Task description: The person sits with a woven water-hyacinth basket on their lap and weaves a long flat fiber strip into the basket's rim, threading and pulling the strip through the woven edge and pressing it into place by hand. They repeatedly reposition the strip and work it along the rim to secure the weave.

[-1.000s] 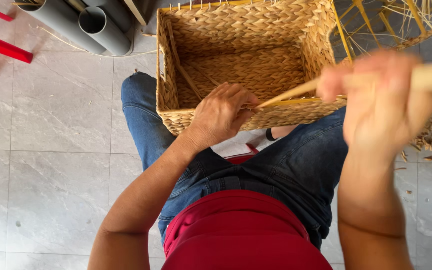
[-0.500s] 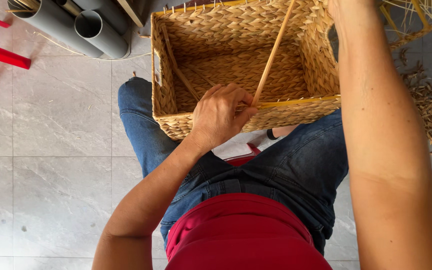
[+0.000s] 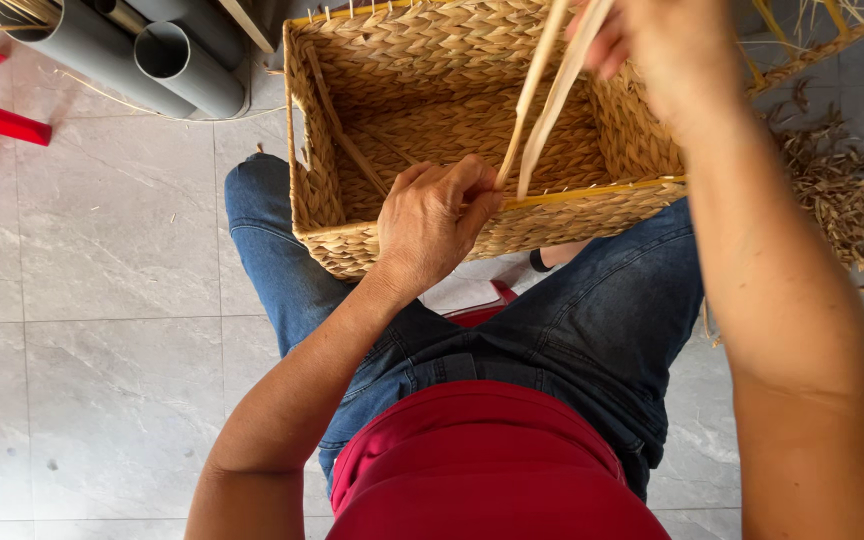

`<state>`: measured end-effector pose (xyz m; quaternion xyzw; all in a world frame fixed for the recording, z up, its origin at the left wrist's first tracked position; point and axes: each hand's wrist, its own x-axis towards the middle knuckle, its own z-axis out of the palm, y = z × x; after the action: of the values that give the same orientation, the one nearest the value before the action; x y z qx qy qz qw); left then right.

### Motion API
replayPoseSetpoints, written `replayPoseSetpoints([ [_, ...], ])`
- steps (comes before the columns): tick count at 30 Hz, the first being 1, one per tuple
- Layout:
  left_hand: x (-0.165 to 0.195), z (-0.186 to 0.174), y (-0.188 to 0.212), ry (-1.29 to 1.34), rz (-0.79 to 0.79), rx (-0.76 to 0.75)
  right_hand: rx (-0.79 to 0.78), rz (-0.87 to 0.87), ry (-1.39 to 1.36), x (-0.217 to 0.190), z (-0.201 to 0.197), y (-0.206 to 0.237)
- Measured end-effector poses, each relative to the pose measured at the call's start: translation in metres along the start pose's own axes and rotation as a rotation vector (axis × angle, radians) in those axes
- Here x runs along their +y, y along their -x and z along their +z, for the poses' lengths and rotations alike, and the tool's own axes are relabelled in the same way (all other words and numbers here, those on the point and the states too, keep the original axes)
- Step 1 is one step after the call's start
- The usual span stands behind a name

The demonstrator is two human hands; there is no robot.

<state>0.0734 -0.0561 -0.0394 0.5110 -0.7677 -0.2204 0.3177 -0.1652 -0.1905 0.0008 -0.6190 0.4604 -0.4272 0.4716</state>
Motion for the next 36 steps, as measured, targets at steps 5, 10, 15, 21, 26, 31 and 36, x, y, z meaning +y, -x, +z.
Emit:
replayPoseSetpoints([
  [5, 0.001, -0.002, 0.001, -0.007, 0.034, 0.028, 0.009, -0.108, -0.016, 0.016, 0.027, 0.01],
  [10, 0.0, -0.002, 0.001, -0.025, 0.031, 0.021, 0.083, -0.139, -0.035, 0.016, 0.026, 0.003],
  [15, -0.002, -0.004, 0.0, 0.006, 0.029, -0.022, 0.004, -0.003, -0.059, 0.017, 0.032, 0.006],
  [21, -0.002, 0.0, 0.002, -0.127, 0.001, -0.086, -0.025, 0.077, -0.064, 0.017, 0.031, 0.005],
  [26, -0.002, 0.007, 0.004, -0.234, 0.093, -0.042, -0.021, 0.128, -0.039, 0.018, 0.035, 0.006],
  [31, -0.003, 0.001, 0.002, -0.125, 0.019, -0.115, -0.034, 0.155, -0.059, 0.016, 0.037, 0.004],
  [36, -0.003, -0.011, 0.001, -0.02, 0.047, -0.171, -0.096, 0.25, -0.073, 0.016, 0.044, 0.004],
])
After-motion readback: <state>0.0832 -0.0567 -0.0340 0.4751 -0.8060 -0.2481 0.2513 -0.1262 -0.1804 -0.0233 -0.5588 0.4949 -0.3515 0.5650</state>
